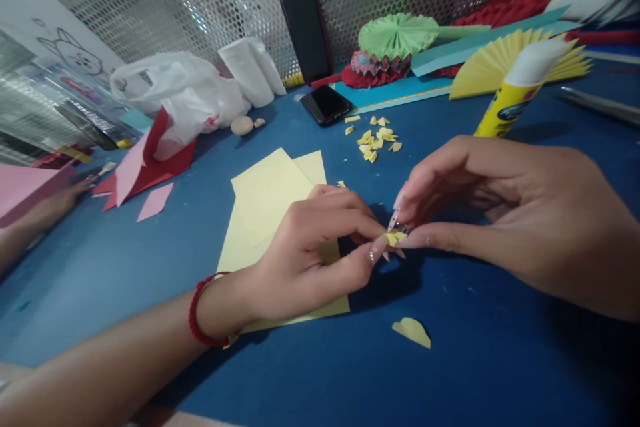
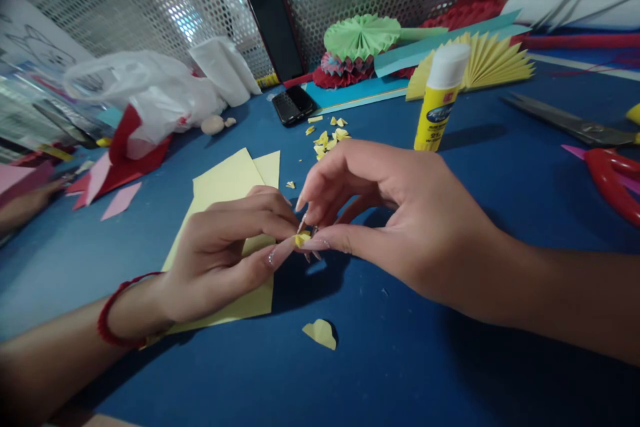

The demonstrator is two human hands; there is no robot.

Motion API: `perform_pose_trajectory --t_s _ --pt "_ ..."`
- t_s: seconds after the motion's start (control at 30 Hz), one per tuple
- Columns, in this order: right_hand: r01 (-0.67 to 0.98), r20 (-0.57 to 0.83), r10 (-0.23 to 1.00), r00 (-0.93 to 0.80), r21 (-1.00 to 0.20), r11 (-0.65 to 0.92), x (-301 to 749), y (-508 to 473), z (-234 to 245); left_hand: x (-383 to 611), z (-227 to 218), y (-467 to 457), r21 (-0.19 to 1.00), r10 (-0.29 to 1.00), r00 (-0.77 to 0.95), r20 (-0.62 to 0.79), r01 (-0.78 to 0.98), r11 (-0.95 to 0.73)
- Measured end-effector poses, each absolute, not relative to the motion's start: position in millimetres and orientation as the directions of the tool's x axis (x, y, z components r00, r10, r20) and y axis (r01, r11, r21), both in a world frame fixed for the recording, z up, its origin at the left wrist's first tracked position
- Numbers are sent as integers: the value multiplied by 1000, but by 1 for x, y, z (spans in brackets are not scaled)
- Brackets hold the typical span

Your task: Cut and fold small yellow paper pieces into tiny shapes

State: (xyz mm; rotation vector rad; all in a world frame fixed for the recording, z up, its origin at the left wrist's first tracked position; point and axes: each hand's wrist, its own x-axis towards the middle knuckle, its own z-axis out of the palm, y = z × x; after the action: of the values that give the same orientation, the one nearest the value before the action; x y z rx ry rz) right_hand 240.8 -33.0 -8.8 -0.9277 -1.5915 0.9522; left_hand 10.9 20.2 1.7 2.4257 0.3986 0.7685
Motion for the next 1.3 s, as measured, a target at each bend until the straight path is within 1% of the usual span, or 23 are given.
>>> perform_pose_trajectory --t_s 0.1,0.27,0.4,0.57,0.77,0.93,1.07,1.17,1.3 --pt "145 360 913 -190 -910 389 241 -34 -9 11 2 19 593 450 781 434 129 -795" --pt "156 366 913 -179 -906 394 241 -33 -9 13 0 16 603 488 758 432 160 -782" --pt "190 380 907 -180 -892 411 240 -31 -8 14 0 15 636 525 743 416 175 -752" --pt "219 391 900 -194 -877 428 240 -33 -10 13 2 14 655 519 752 405 158 -739" --pt "136 421 883 -207 -882 452 241 -31 -15 14 2 14 654 538 744 395 184 -734" --pt "151 415 888 -200 -882 446 240 -30 -13 13 1 14 652 546 737 398 192 -734" --pt "164 422 885 -197 -876 454 238 -31 -12 14 0 12 642 531 736 420 172 -747" --pt "161 440 877 -194 -867 471 238 -32 -14 14 -1 12 604 498 728 471 146 -784" --pt "150 461 863 -205 -857 494 237 -33 -16 14 -3 14 552 453 737 501 131 -824"
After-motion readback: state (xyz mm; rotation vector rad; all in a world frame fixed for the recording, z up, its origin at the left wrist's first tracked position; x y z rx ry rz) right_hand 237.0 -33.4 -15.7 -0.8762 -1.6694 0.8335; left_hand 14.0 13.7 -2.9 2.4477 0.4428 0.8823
